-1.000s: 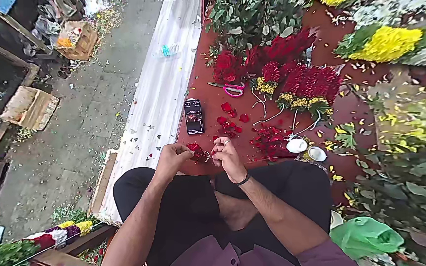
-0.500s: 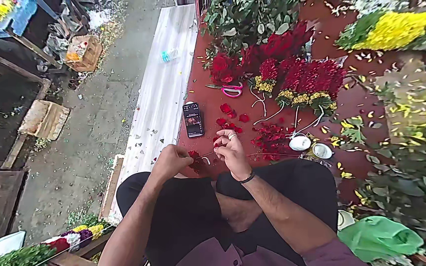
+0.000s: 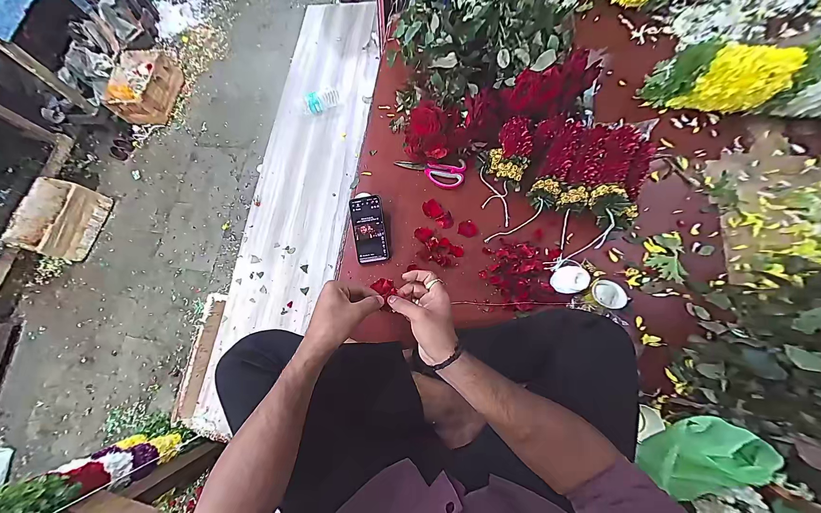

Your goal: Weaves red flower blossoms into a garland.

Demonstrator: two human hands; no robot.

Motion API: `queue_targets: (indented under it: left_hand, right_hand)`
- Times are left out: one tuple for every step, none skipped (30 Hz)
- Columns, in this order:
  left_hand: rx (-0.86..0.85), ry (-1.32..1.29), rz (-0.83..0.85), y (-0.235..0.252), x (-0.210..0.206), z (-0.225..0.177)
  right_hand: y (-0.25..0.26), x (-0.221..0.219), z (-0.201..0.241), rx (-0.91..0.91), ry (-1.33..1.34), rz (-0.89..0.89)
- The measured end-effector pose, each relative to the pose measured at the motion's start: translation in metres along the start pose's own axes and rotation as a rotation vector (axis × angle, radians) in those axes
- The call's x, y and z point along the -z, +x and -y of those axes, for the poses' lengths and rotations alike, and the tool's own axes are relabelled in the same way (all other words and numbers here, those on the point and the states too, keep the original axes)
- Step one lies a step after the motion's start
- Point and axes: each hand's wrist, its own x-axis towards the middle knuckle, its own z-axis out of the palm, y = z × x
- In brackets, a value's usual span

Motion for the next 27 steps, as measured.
queue_targets:
  left_hand:
    - [-0.011, -0.003, 0.004, 0.0007, -0.0010, 0.0011]
    - [-0.020, -0.006, 0.008, 0.0013, -0.0019, 0.0017]
    - [-0.021, -0.008, 0.012, 0.0012, -0.0026, 0.0016]
    - [-0.019, -0.009, 0.020, 0.0010, -0.0032, 0.0011]
    - [-0.014, 0.004, 0.030, 0.0007, -0.0035, 0.0003]
    - [-0.011, 0.023, 0.041, 0.0005, -0.0040, -0.0005]
    - [-0.008, 0.039, 0.048, 0.0009, -0.0046, -0.0008]
    - [-0.003, 0.051, 0.047, 0.0015, -0.0053, -0.0007]
    - [-0.002, 0.057, 0.043, 0.0022, -0.0056, 0.0003]
    - [-0.001, 0.060, 0.039, 0.0024, -0.0057, 0.0017]
    - [-0.003, 0.063, 0.038, 0.0028, -0.0057, 0.0032]
    - [-0.009, 0.067, 0.037, 0.0033, -0.0058, 0.0044]
    - [-0.016, 0.073, 0.031, 0.0037, -0.0064, 0.0056]
    - [-0.021, 0.081, 0.023, 0.0039, -0.0070, 0.0063]
    - [-0.022, 0.090, 0.017, 0.0040, -0.0073, 0.0062]
    - [-0.020, 0.096, 0.013, 0.0042, -0.0074, 0.0056]
    - [-0.017, 0.098, 0.013, 0.0041, -0.0072, 0.0046]
    - [-0.015, 0.095, 0.020, 0.0039, -0.0067, 0.0035]
    - [-0.018, 0.088, 0.026, 0.0038, -0.0065, 0.0030]
    - [-0.022, 0.085, 0.032, 0.0040, -0.0060, 0.0025]
    - [-0.025, 0.084, 0.036, 0.0040, -0.0058, 0.0023]
    - [-0.029, 0.089, 0.036, 0.0043, -0.0059, 0.0027]
    - [-0.036, 0.104, 0.031, 0.0048, -0.0063, 0.0033]
    - [-0.044, 0.128, 0.024, 0.0053, -0.0069, 0.0036]
    - [-0.047, 0.157, 0.013, 0.0059, -0.0077, 0.0033]
    - [-0.046, 0.193, 0.004, 0.0060, -0.0080, 0.0026]
    - [-0.033, 0.233, -0.004, 0.0055, -0.0079, 0.0012]
  right_hand:
    - [0.0006, 0.0003, -0.0005, -0.004, -0.007, -0.011]
    - [0.0005, 0.0006, 0.0001, -0.012, -0.012, -0.014]
    - [0.0005, 0.0008, 0.0005, -0.017, -0.013, -0.016]
    - [0.0008, 0.0004, 0.0001, -0.016, -0.009, -0.024]
    - [0.0010, 0.0002, -0.0006, -0.020, -0.002, -0.031]
    - [0.0011, 0.0002, -0.0013, -0.025, 0.002, -0.037]
    - [0.0012, 0.0004, -0.0020, -0.036, 0.006, -0.037]
    - [0.0013, 0.0006, -0.0020, -0.054, 0.008, -0.033]
    - [0.0012, 0.0005, -0.0015, -0.079, 0.006, -0.027]
    - [0.0008, 0.0007, -0.0008, -0.116, 0.003, -0.022]
    - [0.0009, 0.0011, -0.0002, -0.155, 0.002, -0.016]
    - [0.0013, 0.0016, 0.0003, -0.192, 0.005, -0.008]
    - [0.0016, 0.0022, 0.0008, -0.220, 0.006, -0.003]
    - [0.0016, 0.0027, 0.0007, -0.237, 0.010, -0.002]
    - [0.0016, 0.0033, 0.0003, -0.242, 0.013, -0.003]
    - [0.0017, 0.0039, -0.0002, -0.236, 0.017, -0.005]
    - [0.0018, 0.0043, -0.0006, -0.226, 0.026, -0.009]
    - [0.0021, 0.0048, -0.0006, -0.218, 0.035, -0.012]
    - [0.0023, 0.0050, 0.0000, -0.211, 0.044, -0.015]
    - [0.0028, 0.0053, 0.0004, -0.205, 0.049, -0.015]
    - [0.0033, 0.0056, 0.0004, -0.202, 0.049, -0.014]
    - [0.0035, 0.0056, 0.0000, -0.201, 0.047, -0.013]
    - [0.0039, 0.0057, -0.0005, -0.208, 0.040, -0.009]
    - [0.0041, 0.0058, -0.0010, -0.221, 0.029, 0.000]
    - [0.0045, 0.0054, -0.0012, -0.235, 0.012, 0.009]
    - [0.0050, 0.0053, -0.0012, -0.254, -0.010, 0.026]
    - [0.0056, 0.0059, -0.0012, -0.277, -0.031, 0.046]
